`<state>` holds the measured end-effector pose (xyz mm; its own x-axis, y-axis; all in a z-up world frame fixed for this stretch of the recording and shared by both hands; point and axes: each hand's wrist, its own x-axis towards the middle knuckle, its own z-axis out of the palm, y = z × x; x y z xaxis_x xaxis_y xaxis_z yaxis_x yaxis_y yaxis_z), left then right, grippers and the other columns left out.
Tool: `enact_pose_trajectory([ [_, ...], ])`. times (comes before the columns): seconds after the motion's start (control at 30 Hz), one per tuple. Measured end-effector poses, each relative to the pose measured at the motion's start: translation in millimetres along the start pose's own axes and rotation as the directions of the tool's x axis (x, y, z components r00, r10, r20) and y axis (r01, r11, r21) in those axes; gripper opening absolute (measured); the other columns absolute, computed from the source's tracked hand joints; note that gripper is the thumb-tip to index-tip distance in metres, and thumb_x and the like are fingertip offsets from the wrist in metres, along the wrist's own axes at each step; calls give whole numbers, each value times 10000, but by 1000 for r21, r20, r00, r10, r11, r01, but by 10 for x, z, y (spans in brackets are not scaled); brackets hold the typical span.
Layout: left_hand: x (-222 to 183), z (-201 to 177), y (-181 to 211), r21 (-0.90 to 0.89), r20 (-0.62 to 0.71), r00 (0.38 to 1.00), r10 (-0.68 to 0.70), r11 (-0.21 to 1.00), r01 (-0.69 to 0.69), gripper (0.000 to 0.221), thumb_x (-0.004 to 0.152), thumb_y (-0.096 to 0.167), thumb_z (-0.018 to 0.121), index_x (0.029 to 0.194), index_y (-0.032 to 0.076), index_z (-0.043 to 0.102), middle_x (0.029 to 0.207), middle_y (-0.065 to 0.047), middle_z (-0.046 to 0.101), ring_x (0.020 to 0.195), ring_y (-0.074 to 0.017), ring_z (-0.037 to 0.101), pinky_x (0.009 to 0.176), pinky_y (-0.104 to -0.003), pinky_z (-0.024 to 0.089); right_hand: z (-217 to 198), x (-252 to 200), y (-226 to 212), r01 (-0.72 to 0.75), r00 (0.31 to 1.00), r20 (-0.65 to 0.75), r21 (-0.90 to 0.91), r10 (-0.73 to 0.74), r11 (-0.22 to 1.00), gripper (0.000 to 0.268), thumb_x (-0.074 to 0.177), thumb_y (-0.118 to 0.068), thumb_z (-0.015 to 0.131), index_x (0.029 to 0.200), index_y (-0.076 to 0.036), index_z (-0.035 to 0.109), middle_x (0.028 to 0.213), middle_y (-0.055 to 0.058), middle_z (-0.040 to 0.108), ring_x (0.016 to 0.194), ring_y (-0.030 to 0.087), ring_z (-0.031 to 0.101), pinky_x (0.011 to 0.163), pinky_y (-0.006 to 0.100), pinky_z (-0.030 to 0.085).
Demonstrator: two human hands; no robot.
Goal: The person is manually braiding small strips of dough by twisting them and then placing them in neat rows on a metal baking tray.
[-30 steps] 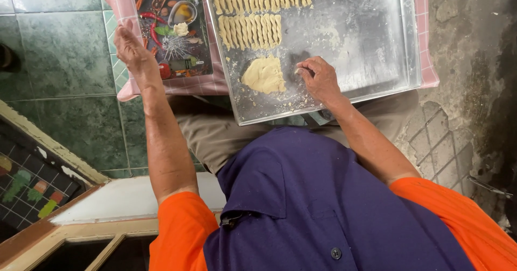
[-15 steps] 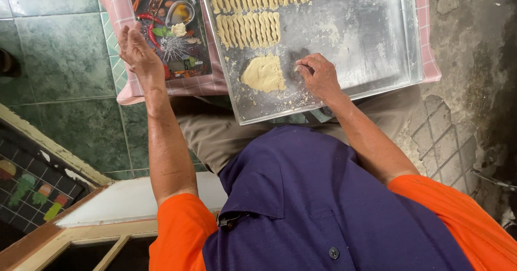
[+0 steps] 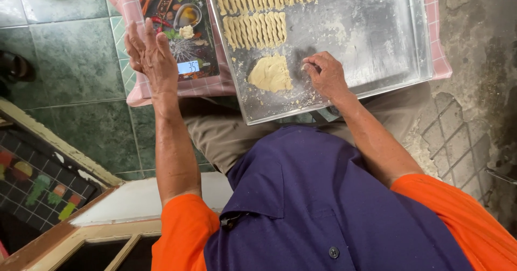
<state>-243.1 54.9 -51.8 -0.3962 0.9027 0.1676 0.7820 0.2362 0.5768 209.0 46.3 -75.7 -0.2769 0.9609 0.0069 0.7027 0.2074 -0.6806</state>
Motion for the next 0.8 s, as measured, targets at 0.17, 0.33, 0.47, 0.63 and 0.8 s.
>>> enact_pose_trajectory([
  [0.17, 86, 67, -103, -115, 7, 1000, 14, 993, -13, 781, 1043, 734, 159, 1594, 262, 450, 1662, -57, 137, 1542, -350, 71, 1207, -674, 316, -10, -8, -32, -41, 999, -7, 26, 41, 999, 202, 1049, -205, 677, 1194, -75, 732, 1132, 88, 645, 860, 200, 639, 788, 331, 566],
  [0.33, 69, -28, 53, -299, 72, 997, -19, 953, 39, 740, 1052, 699, 242, 1567, 212, 454, 1655, -49, 143, 1548, -311, 51, 1265, -621, 336, 55, 5, 140, 14, 999, -34, -8, -14, 1000, 229, 1057, -258, 656, 1186, -89, 744, 1134, 91, 663, 791, 210, 647, 727, 356, 534],
  [0.47, 145, 60, -48, -271, 63, 998, 20, 962, -2, 714, 1062, 685, 234, 1555, 224, 466, 1647, -42, 152, 1546, -328, 108, 1255, -645, 344, 46, 10, 129, -6, 999, -39, -8, 6, 1000, 232, 1056, -265, 649, 1173, -91, 749, 1134, 80, 666, 790, 203, 650, 749, 355, 537],
  [0.63, 137, 38, -12, -246, 76, 997, -21, 968, 40, 773, 1025, 703, 197, 1535, 211, 504, 1646, -63, 184, 1543, -347, 76, 1285, -639, 208, 62, 6, 141, -8, 999, -33, -1, 8, 1000, 199, 1055, -239, 665, 1170, -99, 749, 1130, 76, 653, 807, 206, 651, 741, 352, 538],
  [0.8, 106, 110, -110, -285, 108, 993, -44, 956, 74, 704, 1035, 687, 221, 1552, 274, 461, 1665, -47, 131, 1561, -376, 11, 1297, -726, 99, 52, 9, 133, 9, 1000, -26, -19, -9, 1000, 204, 1055, -234, 663, 1176, -90, 743, 1129, 89, 658, 814, 215, 659, 751, 355, 546],
])
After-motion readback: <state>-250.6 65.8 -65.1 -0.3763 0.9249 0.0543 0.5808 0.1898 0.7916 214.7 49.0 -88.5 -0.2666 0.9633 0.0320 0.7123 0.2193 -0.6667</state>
